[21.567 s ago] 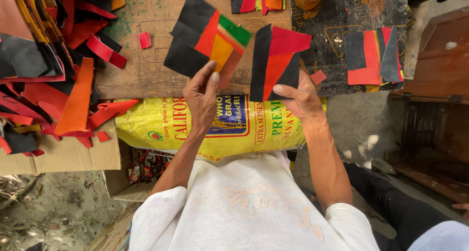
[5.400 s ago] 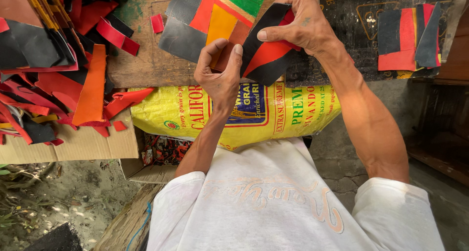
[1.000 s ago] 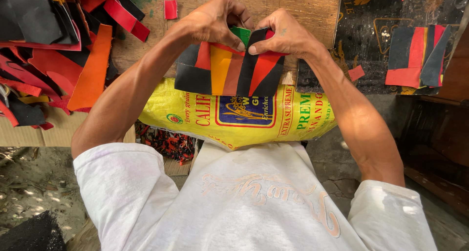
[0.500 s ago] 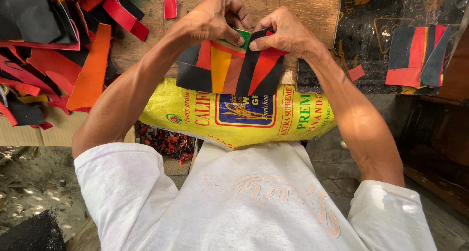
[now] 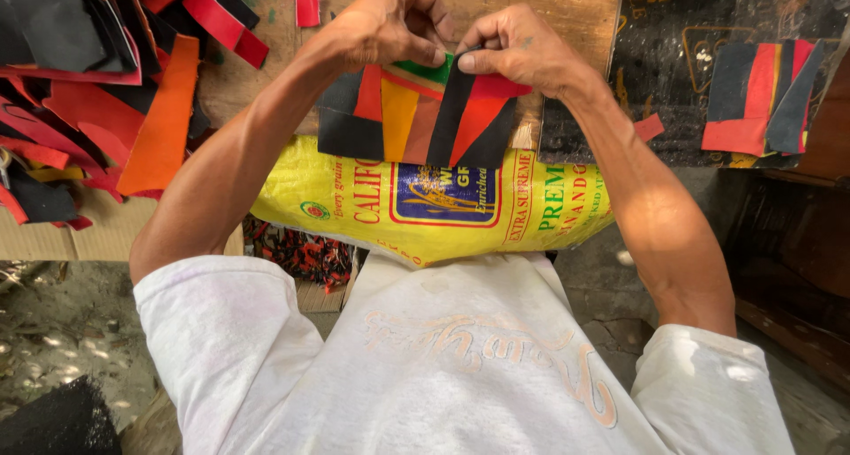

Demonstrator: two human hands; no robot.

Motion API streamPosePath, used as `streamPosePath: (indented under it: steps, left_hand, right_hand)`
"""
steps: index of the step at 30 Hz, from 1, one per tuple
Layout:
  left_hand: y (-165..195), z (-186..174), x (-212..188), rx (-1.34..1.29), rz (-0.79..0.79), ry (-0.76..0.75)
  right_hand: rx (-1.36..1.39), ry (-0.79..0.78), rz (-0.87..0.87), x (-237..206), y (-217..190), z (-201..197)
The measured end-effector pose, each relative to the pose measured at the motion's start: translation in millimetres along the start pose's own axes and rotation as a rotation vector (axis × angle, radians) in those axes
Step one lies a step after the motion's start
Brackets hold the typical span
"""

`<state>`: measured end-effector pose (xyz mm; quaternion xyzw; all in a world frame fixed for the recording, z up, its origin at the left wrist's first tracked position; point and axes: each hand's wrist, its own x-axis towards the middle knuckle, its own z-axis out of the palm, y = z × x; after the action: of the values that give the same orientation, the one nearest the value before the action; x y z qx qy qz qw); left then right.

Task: The person arranges small colored foam scraps into a mosaic pattern on a wooden board, pressing pieces edge to edge to build up the design. Near the end they pick up scissors and trim an orange foam piece to fit before placing it back into the pattern.

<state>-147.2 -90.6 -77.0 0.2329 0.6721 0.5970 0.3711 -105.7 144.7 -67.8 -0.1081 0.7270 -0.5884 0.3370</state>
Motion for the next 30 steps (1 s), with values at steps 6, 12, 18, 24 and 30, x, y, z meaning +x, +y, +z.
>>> streamPosePath:
  steps: [6, 12, 18, 24, 30]
  left_hand:
    - [-4, -1, 0, 0.216, -0.114, 0.06]
    - [-2, -3, 7, 0.263, -0.096, 0.047]
    - [-2, -3, 6, 0.198, -0.113, 0.045]
    - [-2, -5, 6, 0.246, -0.089, 0.03]
    - [6, -11, 6, 0.064, -0.061, 0.03]
  right_hand:
    - [0.104, 0.035, 0.091, 9, 5, 0]
    - [0.022, 0.027, -0.03, 12, 1, -5]
    - [-0.023, 0.039, -0.003, 11, -2, -4]
    - [0.002, 0.031, 0.036, 11, 2, -6]
    - [0.106, -0.028, -0.011, 12, -6, -10]
